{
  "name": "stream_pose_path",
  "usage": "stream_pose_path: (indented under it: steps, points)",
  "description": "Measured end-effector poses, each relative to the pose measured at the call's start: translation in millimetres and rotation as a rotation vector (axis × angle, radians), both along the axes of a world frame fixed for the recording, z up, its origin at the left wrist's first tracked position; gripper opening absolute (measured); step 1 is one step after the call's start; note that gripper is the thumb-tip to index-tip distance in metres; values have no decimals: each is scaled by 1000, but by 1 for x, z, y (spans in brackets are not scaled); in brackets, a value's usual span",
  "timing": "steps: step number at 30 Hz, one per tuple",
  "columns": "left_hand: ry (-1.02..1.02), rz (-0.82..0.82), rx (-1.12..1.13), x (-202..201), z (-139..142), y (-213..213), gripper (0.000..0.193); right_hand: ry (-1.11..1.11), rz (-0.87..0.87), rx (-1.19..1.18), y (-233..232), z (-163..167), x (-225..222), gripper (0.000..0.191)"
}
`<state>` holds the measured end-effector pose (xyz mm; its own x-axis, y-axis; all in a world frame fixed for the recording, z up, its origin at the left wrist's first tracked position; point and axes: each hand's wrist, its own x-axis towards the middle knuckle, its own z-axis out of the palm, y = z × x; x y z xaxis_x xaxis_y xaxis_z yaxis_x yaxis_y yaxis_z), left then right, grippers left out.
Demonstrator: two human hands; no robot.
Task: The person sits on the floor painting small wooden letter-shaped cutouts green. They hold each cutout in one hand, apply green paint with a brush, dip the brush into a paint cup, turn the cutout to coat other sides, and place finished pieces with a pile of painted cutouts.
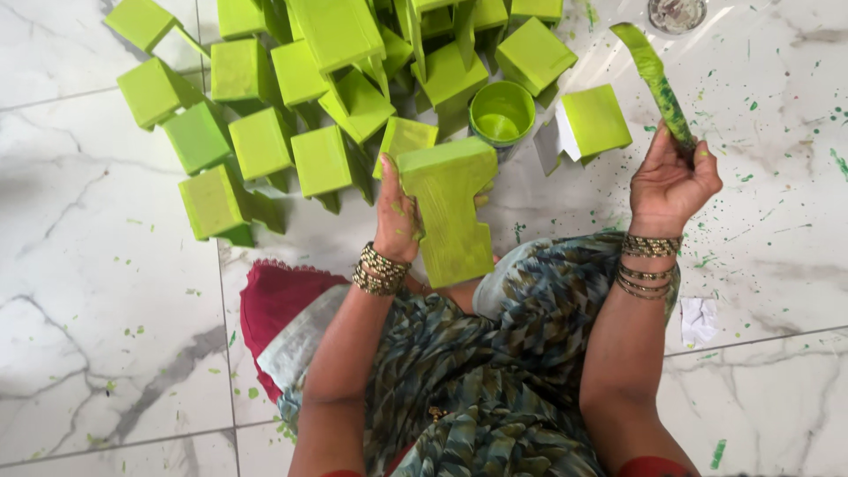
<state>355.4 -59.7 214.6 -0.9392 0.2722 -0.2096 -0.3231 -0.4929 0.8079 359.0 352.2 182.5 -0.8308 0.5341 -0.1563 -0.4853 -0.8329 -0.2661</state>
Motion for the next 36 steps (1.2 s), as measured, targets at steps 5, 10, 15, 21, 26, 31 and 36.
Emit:
stream_pose_path:
  steps: [5,10,15,21,26,31,36]
  points:
    - [276,-13,-10,24,-36,3,77,29,136,-5,-1,-7,2,24]
    - [-40,-60,330,27,-28,23,80,25,176,9,-4,-5,4,27]
    - [-149,17,356,27,-15,35,86,8,137,23,0,-7,6,23]
    - [-126,11,490,27,-7,38,87,31,142,3,2,-13,2,19]
    - [-176,-163,675,32,15,43,99,21,125,28,-1,-17,1,20]
    - [-196,-116,654,27,10,57,98,6,102,35,-3,-17,1,20]
    - [-221,-37,686,19,-19,56,94,0,90,19,-6,-14,1,22]
